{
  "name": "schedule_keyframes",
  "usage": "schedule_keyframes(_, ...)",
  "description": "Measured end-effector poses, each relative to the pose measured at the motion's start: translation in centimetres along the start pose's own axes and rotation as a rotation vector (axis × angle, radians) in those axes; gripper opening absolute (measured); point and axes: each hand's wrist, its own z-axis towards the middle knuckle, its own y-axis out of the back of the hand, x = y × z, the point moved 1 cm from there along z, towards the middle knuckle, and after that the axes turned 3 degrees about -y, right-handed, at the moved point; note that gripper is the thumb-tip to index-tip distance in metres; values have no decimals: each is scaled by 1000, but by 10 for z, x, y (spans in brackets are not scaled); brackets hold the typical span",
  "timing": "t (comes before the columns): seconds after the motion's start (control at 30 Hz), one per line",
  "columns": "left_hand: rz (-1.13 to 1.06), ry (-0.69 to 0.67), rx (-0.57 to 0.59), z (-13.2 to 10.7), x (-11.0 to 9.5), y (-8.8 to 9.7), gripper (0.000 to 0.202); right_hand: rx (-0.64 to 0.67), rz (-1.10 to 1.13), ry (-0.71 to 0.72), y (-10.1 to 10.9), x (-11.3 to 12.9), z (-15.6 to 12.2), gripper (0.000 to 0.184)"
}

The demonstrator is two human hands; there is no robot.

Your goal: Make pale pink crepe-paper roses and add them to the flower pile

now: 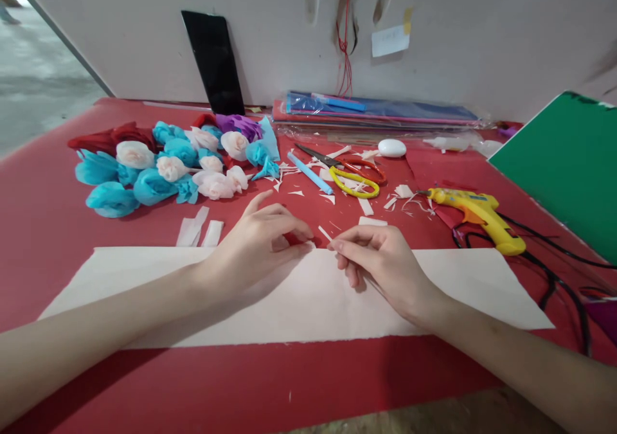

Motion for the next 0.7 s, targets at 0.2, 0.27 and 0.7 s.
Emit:
schedule_keyframes(0.2,-8,-21,-5,-1,1,0,12,-2,-4,-4,-1,1,0,13)
schedule_keyframes(0.27,-5,-28,-8,-1,0,-1,12,-3,-7,-6,-1,1,0,13)
schedule_keyframes(0.7,18,-66,-24,0,-4,2,22,-6,-4,-8,-1,0,1,15)
